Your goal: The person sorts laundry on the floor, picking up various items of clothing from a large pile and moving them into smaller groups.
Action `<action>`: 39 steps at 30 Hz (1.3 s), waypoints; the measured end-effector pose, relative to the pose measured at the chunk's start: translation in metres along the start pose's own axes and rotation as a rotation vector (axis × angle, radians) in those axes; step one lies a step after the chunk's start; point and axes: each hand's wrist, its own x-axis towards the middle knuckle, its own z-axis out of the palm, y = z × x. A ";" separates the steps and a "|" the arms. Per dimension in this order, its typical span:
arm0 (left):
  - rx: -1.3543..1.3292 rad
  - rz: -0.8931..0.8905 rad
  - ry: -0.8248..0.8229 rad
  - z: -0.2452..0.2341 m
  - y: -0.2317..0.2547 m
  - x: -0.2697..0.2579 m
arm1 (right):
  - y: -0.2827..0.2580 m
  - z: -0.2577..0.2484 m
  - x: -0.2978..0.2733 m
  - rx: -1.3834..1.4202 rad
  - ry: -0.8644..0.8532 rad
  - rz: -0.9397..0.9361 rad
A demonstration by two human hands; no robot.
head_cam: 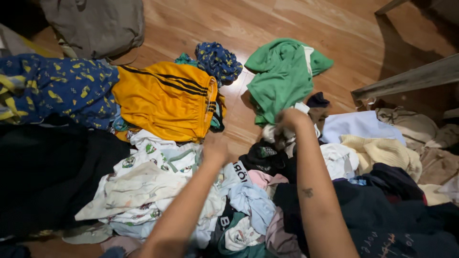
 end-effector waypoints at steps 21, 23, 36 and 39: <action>-0.248 -0.241 0.165 -0.145 -0.082 0.009 | -0.159 0.063 0.173 0.559 0.602 -0.515; -0.256 -0.244 0.132 -0.152 -0.080 0.011 | -0.157 0.028 0.150 0.976 0.488 -0.549; -1.200 0.598 0.595 -0.200 -0.053 0.045 | -0.211 -0.127 -0.127 1.339 0.036 -0.889; -1.159 0.178 0.809 -0.216 -0.081 0.068 | -0.236 -0.126 -0.138 1.309 0.104 -0.885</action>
